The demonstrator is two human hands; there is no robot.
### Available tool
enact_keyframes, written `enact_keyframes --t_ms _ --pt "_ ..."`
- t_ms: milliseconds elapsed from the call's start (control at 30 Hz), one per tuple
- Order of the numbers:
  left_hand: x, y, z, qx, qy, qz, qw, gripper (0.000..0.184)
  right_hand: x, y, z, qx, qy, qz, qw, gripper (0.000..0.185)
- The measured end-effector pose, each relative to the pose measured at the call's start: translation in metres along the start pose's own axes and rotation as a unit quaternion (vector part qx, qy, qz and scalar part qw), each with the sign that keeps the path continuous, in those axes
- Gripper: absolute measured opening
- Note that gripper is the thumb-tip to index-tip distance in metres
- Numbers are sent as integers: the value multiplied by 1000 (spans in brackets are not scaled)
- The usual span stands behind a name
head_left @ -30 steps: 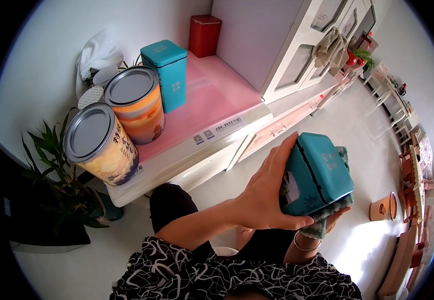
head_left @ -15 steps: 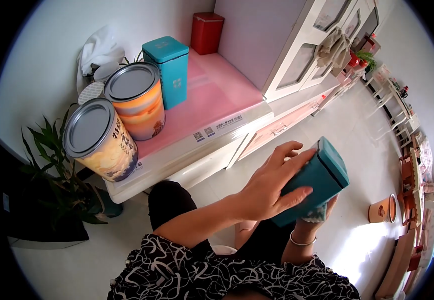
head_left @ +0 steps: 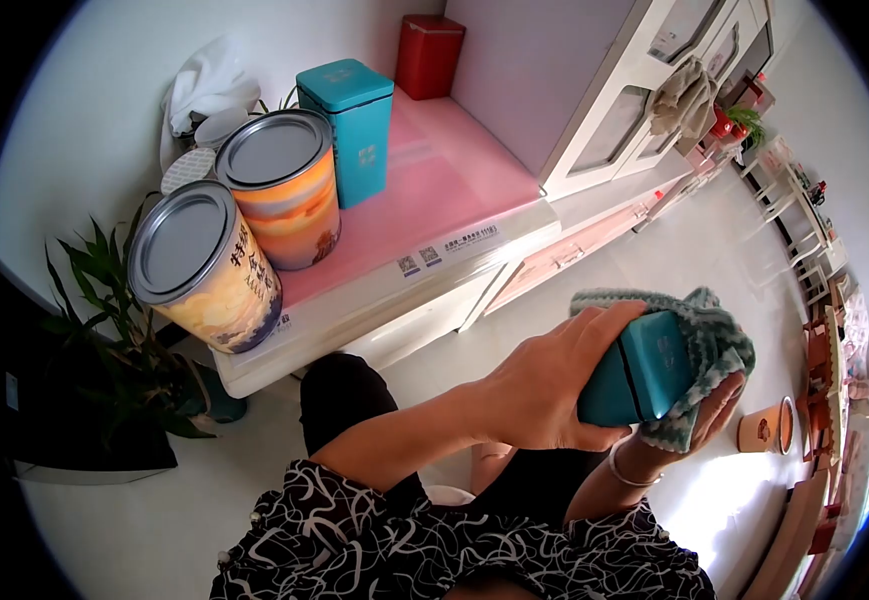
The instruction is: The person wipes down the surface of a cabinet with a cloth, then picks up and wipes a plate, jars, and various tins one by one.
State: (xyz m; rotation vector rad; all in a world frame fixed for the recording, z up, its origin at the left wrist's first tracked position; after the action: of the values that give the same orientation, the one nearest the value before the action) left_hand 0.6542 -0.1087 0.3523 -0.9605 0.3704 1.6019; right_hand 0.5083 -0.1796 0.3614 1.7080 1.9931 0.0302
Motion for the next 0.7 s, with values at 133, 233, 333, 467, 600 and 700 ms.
enact_keyframes --t_ms 133,233,333,467,600,700 --pt "-1 -6 4 -36 14 -7 999 91 9 73 -28 322 -84 -269 904 33" --pt "-1 -9 15 -68 67 0 995 90 9 82 -27 308 -67 -319 894 32" --pt "-1 -12 26 -78 108 9 991 90 0 78 -22 210 -1 -333 919 32" --pt "-3 -15 32 -78 140 17 987 89 -14 54 -6 7 34 -278 960 37" --pt "-1 -21 33 -61 144 46 987 87 -9 51 11 -147 46 -260 953 46" --pt "0 -24 31 -39 138 70 987 85 -9 43 20 -158 63 -233 958 49"
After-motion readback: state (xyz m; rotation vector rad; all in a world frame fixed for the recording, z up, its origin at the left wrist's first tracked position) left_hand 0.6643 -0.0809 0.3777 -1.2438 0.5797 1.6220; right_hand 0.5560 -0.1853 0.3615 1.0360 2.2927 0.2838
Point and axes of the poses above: each hand's wrist, its own x-axis away from the middle knuckle, its own y-axis out of the palm, z = x × y, the point moved 10 cm from there along -x, towards the middle knuckle, and after that the axes turned 15 degrees about y, right-handed, at the moved point
